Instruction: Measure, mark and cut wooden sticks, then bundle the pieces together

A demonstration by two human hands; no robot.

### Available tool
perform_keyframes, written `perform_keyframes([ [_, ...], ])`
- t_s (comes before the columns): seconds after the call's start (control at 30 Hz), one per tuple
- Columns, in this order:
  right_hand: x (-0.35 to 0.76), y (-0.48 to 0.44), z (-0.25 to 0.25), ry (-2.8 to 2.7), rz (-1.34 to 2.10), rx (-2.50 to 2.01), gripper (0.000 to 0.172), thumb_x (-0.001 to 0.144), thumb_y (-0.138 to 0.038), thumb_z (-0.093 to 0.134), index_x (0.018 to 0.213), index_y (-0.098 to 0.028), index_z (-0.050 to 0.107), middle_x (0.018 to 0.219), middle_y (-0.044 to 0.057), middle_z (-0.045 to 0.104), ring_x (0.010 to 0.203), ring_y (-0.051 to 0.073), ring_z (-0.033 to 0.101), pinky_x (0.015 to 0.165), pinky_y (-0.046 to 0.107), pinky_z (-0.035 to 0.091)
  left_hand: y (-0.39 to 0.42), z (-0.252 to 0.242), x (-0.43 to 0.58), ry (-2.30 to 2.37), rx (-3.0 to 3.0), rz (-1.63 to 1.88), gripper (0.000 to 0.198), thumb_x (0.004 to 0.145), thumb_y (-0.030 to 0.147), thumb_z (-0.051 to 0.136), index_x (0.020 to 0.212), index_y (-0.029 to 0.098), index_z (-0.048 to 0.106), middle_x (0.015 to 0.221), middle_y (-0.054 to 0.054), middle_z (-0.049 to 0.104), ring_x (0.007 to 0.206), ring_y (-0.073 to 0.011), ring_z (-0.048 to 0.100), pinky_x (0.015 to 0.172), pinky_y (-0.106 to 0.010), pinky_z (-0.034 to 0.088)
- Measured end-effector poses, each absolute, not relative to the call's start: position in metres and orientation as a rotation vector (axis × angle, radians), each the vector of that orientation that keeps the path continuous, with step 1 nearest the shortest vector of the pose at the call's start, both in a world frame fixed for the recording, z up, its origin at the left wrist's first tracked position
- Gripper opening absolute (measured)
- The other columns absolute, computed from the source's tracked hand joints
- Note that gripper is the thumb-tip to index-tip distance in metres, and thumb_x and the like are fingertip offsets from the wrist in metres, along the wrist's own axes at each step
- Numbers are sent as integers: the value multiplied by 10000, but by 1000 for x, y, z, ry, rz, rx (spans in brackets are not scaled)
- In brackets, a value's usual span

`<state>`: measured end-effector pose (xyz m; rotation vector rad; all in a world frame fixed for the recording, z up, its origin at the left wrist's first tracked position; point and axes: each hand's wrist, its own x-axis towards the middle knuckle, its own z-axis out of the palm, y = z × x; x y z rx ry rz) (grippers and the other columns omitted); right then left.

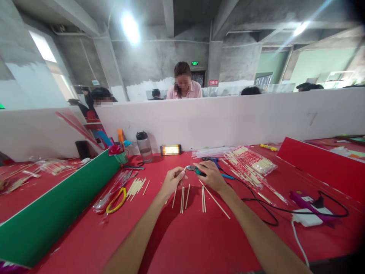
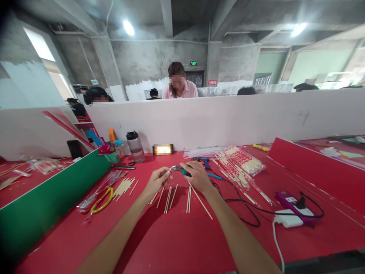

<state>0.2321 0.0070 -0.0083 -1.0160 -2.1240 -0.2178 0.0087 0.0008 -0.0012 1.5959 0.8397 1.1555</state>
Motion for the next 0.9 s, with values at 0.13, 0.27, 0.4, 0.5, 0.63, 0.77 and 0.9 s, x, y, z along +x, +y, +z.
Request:
perform_keyframes([
  [0.13, 233, 7, -9, -2117, -224, -1019, 424, 866, -217, 608, 1289, -252, 595, 1094, 76, 659, 1031, 254, 558, 952, 404, 385, 1, -2, 9, 845, 1576, 1150, 338, 839, 487, 617, 896, 154, 613, 726, -19, 659, 457, -63, 431, 430, -197, 283],
  [0.27, 233, 9, -11, -2097, -249, -1006, 408, 864, -210, 620, 1271, -233, 606, 1096, 76, 660, 1022, 249, 555, 944, 390, 388, 0, -2, 10, 827, 1519, 1150, 373, 821, 506, 632, 935, 151, 627, 730, -18, 660, 452, -56, 415, 425, -191, 268],
  [0.4, 233, 11, -12, -2075, -276, -981, 391, 859, -206, 631, 1249, -229, 617, 1089, 71, 665, 1004, 244, 557, 931, 383, 391, -3, 0, 13, 793, 1410, 1135, 396, 801, 510, 653, 964, 150, 650, 741, -16, 651, 444, -44, 394, 415, -181, 261],
  [0.5, 236, 11, -11, -2077, -288, -961, 389, 861, -200, 626, 1248, -238, 616, 1097, 68, 667, 1015, 244, 562, 942, 391, 384, -3, 0, 16, 733, 1347, 1137, 371, 818, 492, 639, 962, 150, 655, 724, -7, 631, 428, -36, 380, 398, -174, 242],
  [0.63, 238, 10, -11, -2130, -287, -918, 409, 861, -180, 614, 1263, -254, 607, 1113, 65, 663, 1031, 245, 560, 957, 390, 377, 0, -1, 14, 712, 1280, 1199, 331, 830, 477, 632, 911, 155, 633, 735, 0, 626, 408, -26, 368, 381, -170, 228],
  [0.77, 235, 9, -12, -2141, -262, -925, 440, 856, -175, 610, 1290, -241, 588, 1112, 75, 646, 1037, 242, 555, 972, 394, 376, 4, 0, 8, 766, 1303, 1240, 346, 835, 484, 627, 931, 152, 637, 751, -3, 619, 437, -35, 418, 386, -165, 249],
  [0.9, 233, 9, -13, -2112, -238, -980, 476, 849, -193, 617, 1320, -239, 566, 1116, 81, 626, 1051, 249, 544, 983, 407, 378, 5, -1, 7, 813, 1377, 1230, 347, 838, 490, 626, 923, 153, 629, 741, -2, 623, 463, -47, 446, 415, -169, 299],
])
